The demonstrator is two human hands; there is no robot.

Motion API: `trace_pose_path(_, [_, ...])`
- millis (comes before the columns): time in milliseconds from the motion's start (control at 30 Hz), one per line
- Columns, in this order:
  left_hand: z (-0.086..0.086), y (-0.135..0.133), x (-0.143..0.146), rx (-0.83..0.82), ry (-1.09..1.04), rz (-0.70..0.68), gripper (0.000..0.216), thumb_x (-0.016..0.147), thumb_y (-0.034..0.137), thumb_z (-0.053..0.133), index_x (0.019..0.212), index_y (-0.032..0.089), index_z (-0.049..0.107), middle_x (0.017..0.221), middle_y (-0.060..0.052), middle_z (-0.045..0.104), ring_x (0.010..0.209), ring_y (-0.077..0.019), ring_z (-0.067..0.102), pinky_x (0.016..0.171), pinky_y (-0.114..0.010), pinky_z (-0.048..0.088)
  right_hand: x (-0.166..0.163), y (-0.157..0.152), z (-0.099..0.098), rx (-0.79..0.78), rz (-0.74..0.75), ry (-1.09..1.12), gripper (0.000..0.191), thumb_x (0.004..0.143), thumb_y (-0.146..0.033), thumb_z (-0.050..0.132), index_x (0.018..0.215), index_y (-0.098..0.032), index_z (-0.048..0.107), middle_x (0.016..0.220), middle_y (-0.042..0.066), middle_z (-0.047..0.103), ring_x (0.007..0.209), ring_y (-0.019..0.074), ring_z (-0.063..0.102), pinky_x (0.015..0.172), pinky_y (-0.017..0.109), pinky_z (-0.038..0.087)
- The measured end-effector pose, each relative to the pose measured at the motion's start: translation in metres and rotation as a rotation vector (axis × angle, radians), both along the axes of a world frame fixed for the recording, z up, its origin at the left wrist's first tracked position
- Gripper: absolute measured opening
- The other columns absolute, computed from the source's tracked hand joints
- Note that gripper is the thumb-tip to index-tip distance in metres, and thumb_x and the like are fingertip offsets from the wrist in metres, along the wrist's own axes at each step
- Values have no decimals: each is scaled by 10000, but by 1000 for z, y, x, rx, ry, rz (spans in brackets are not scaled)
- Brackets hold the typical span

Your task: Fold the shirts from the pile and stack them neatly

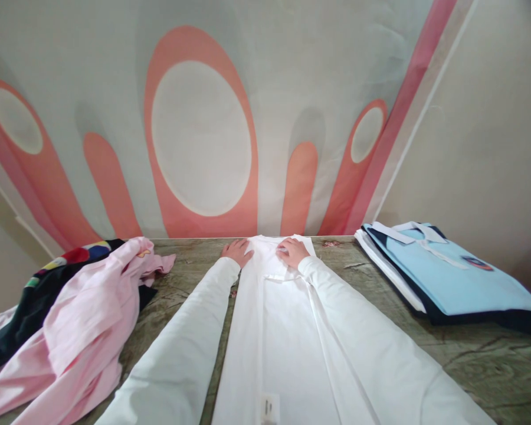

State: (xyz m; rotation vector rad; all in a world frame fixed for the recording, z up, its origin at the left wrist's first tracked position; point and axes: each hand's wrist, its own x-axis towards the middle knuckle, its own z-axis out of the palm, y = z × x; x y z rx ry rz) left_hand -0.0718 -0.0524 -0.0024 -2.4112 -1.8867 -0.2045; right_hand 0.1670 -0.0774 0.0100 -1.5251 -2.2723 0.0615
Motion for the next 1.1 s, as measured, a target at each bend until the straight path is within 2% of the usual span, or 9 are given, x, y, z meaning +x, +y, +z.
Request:
trace_pose_path(100, [-1, 2, -2, -71, 6, 23, 561, 838, 547, 219, 1345, 308, 244, 1432, 36, 198, 1286, -232, 181, 1014, -487, 160, 4, 3, -3, -36, -53, -17, 360, 820, -396, 425, 1115, -215, 521, 1186, 63, 513, 1109, 214, 406, 912, 360, 279])
trace_pose_path(233, [1, 2, -3, -94, 22, 52, 614, 821, 586, 196, 1362, 296, 205, 1440, 31, 157, 1303, -235, 145, 1020, -496, 134, 15, 9, -10, -100, -137, -47, 578, 835, -494, 338, 1296, -146, 345, 1367, 111, 329, 1251, 231, 255, 991, 414, 190])
trace_pose_path(400, [2, -4, -1, -56, 18, 80, 634, 810, 605, 196, 1355, 283, 242, 1437, 20, 172, 1306, -255, 125, 1015, -512, 135, 26, 15, -15, -220, -247, -120, 656, 849, -579, 164, 1367, -180, 211, 1455, 38, 97, 1314, 186, 94, 1038, 404, 112])
trace_pose_path(500, [8, -11, 0, 29, 9, 92, 576, 826, 524, 270, 1341, 266, 277, 1432, 1, 196, 1307, -240, 126, 1023, -502, 124, 28, 14, -12, -115, -286, -91, 634, 868, -547, 122, 1369, -167, 206, 1456, 43, 87, 1312, 180, 105, 1043, 381, 124])
trace_pose_path(633, [23, -23, 3, 67, -5, 69, 523, 818, 385, 363, 1316, 231, 318, 1409, -34, 262, 1299, -226, 166, 1024, -528, 98, 28, 4, -8, -40, -288, -66, 579, 893, -474, 152, 1346, -132, 271, 1435, 90, 177, 1296, 202, 169, 1036, 381, 160])
trace_pose_path(767, [28, -42, 19, -27, -8, -51, 446, 842, 360, 330, 1269, 246, 384, 1388, -7, 311, 1284, -196, 220, 1031, -484, 162, 26, -17, -6, -37, -156, -75, 535, 899, -395, 218, 1323, -83, 314, 1418, 119, 222, 1290, 209, 192, 1035, 359, 192])
trace_pose_path(933, [12, -68, 41, -92, 14, -221, 465, 882, 404, 249, 1318, 252, 313, 1415, 2, 251, 1294, -181, 203, 1032, -426, 198, 31, -63, -8, -65, -23, -106, 509, 890, -318, 261, 1323, -55, 307, 1411, 132, 236, 1290, 202, 205, 1044, 351, 199])
trace_pose_path(1100, [3, -72, 44, -52, 19, -223, 513, 885, 471, 199, 1346, 253, 258, 1435, -1, 188, 1305, -206, 164, 1035, -420, 181, 46, -123, -8, -123, 80, -147, 601, 873, -454, 282, 1352, -91, 259, 1420, 128, 211, 1302, 224, 170, 1042, 412, 194])
